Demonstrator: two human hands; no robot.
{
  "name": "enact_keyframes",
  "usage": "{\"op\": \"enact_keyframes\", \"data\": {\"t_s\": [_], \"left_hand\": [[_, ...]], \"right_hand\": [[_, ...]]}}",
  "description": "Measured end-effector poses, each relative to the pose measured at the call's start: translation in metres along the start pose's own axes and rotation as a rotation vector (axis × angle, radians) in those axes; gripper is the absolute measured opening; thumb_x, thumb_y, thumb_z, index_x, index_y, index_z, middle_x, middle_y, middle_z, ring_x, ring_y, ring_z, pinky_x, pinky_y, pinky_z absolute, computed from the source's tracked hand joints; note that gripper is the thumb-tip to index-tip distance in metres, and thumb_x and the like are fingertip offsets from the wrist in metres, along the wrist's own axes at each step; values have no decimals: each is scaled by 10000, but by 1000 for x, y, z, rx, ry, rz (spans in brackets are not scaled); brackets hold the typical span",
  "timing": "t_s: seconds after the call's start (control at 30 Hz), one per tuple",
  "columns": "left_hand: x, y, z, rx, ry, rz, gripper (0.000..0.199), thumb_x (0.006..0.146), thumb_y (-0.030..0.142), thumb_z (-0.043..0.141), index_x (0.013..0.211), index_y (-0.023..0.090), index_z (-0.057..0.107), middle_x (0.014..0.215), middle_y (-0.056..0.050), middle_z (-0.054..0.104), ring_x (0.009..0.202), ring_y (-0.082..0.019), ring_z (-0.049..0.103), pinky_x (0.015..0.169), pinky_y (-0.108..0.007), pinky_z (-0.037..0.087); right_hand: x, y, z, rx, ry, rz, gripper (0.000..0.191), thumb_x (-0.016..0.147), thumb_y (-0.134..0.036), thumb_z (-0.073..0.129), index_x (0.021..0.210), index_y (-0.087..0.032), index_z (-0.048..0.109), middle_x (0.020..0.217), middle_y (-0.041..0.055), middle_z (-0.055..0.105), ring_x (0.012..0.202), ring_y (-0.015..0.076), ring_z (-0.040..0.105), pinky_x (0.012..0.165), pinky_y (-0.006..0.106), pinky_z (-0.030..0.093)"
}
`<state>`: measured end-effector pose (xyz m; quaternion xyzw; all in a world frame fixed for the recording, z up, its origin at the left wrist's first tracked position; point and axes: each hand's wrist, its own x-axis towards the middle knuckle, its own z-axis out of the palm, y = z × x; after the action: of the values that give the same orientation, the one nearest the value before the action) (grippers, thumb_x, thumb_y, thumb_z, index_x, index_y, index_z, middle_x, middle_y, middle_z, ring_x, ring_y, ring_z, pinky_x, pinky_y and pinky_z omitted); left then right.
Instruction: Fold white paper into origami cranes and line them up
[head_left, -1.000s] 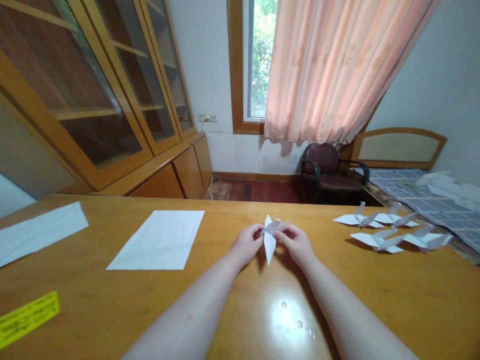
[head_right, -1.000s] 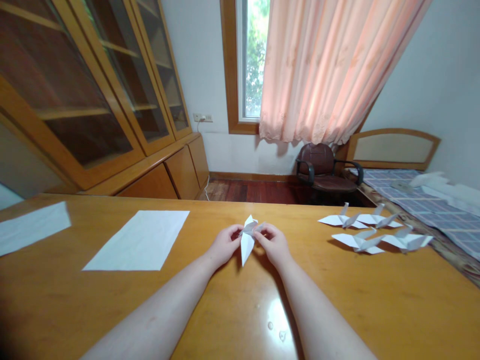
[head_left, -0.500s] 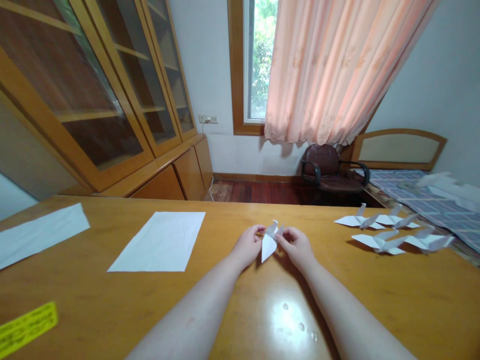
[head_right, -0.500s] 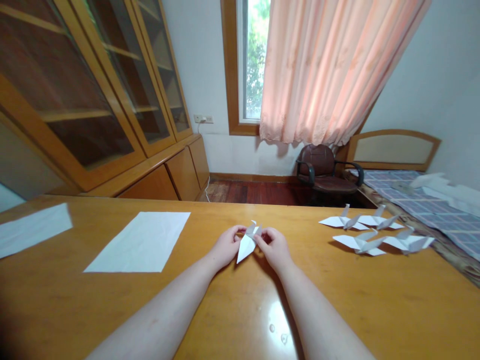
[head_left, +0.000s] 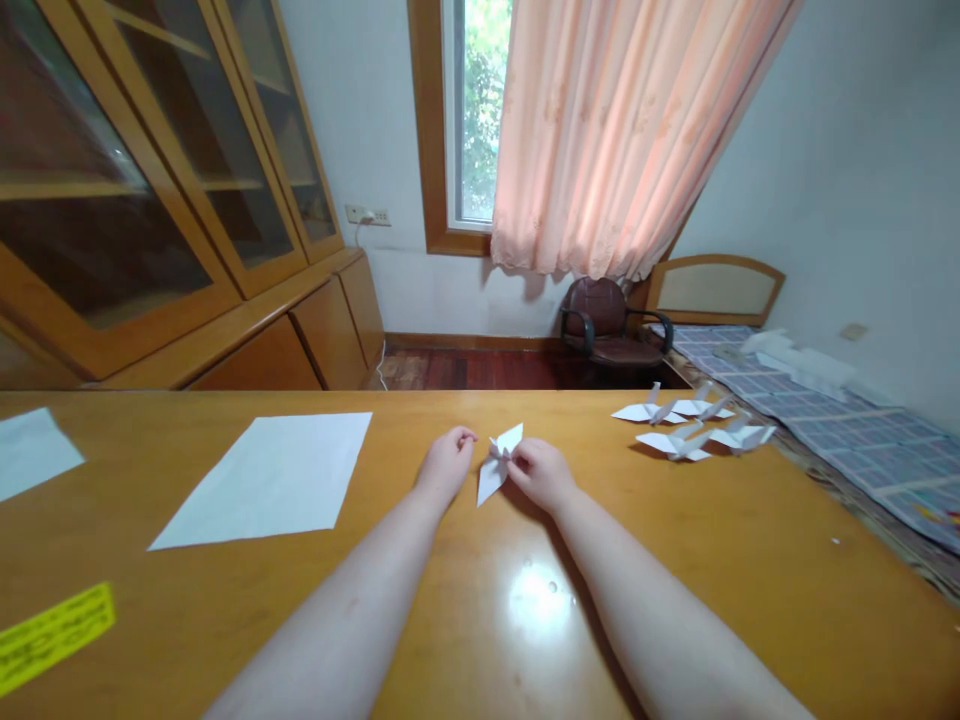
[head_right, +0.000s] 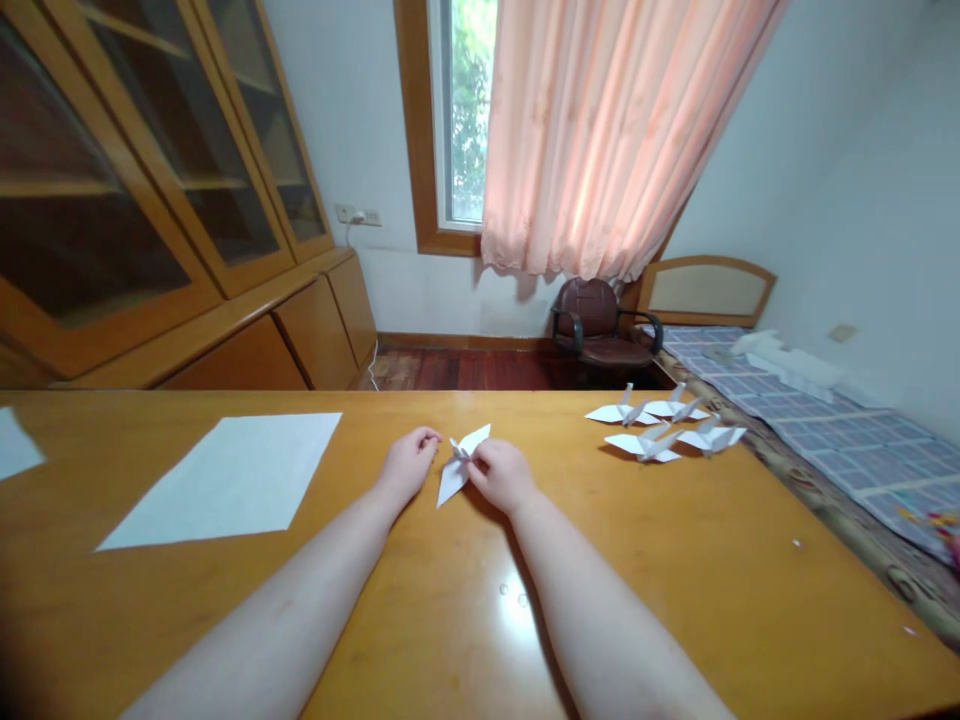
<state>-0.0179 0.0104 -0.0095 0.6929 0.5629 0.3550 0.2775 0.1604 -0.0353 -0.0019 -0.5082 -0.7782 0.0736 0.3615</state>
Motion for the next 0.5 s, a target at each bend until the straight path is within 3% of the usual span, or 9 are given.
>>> {"op": "enact_keyframes", "data": {"t_s": [0.1, 0.27, 0.37, 0.5], "left_hand": [[1, -3, -3, 46, 35, -7, 225, 794, 265, 410, 818, 187, 619, 684, -5, 614, 656, -148, 554, 594, -237, 379], [0, -2, -5, 62, 0, 4, 228, 801, 277, 405, 821, 181, 611, 659, 1, 593, 636, -139, 540, 561, -225, 345], [-1, 0, -7, 61, -7, 3, 221, 802, 268, 408, 823, 182, 611, 652, 5, 586, 625, -134, 531, 556, -221, 339], [-1, 2, -9, 63, -14, 0, 211, 799, 256, 418, 831, 184, 613, 651, 5, 580, 626, -131, 530, 559, -220, 339]], "right_hand": [[3, -1, -2, -51, 6, -69, 173, 797, -261, 488, 644, -192, 530, 630, 1, 531, 613, 117, 458, 615, 232, 333], [5, 8, -19, -11, 205, 199, 236, 788, -322, 496, 600, -184, 527, 590, -4, 517, 569, 124, 461, 570, 236, 353], [-14, 29, -64, -1, 402, 295, 250, 780, -391, 510, 657, -178, 556, 657, 13, 560, 650, 150, 509, 643, 264, 396], [-69, 90, -157, -223, 733, 435, 305, 729, -462, 546, 685, -163, 581, 700, 43, 570, 694, 185, 517, 682, 313, 393]]}}
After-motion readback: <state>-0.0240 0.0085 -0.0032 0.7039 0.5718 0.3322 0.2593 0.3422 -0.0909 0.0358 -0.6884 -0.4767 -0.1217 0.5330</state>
